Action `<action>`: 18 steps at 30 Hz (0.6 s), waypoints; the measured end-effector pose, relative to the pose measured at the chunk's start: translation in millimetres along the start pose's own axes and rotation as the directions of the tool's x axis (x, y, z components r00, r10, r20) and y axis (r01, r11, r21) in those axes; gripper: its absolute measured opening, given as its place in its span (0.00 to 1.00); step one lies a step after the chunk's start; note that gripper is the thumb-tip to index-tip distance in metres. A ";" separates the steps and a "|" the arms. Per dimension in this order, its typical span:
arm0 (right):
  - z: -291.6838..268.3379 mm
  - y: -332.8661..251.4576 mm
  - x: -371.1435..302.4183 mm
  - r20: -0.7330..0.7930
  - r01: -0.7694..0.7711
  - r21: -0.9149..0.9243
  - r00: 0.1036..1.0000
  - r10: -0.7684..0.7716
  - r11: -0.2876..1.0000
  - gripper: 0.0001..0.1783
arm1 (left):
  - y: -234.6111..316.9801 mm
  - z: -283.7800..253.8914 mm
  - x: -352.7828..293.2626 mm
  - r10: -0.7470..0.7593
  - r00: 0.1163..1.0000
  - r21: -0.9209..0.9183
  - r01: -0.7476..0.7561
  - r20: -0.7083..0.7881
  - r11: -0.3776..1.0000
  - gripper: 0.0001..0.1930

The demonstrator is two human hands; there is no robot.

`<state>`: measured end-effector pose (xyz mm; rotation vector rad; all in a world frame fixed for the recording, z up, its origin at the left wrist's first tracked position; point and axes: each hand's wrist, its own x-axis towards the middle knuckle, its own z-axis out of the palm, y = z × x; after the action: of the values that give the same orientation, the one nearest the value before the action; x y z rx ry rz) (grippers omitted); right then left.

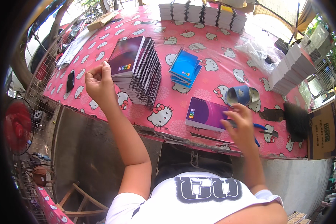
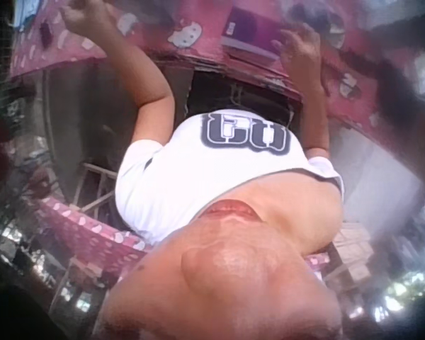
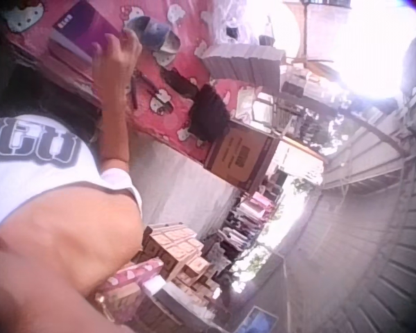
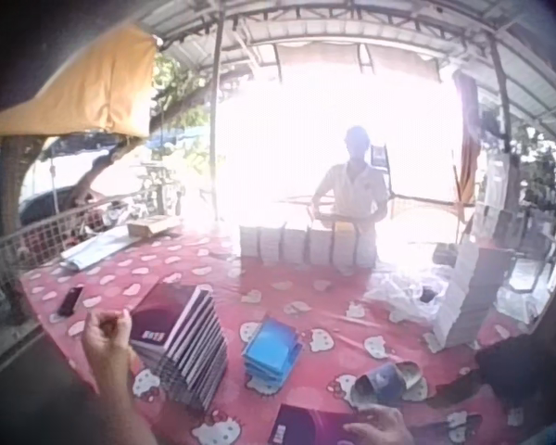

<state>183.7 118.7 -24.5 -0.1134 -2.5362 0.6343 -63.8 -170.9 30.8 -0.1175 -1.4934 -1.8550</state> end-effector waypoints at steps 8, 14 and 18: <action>59.0 -59.3 65.5 0.606 0.315 -0.172 0.781 -0.152 0.933 0.20 | 13.7 9.2 7.6 -0.086 0.986 -0.017 0.090 0.145 0.996 0.14; 46.3 -44.7 84.7 0.641 0.288 0.045 0.726 -0.249 0.957 0.17 | 69.0 -12.2 -52.0 0.140 0.957 -0.194 -0.092 0.254 0.977 0.14; 50.3 -41.8 85.2 0.644 0.308 0.018 0.724 -0.247 0.951 0.16 | 71.7 -13.6 -102.9 -0.023 0.822 -0.329 0.254 0.570 0.909 0.13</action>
<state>86.7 77.7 -3.6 0.5468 -3.1472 0.4861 57.6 -136.9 33.4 -0.8282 -1.4934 -2.3608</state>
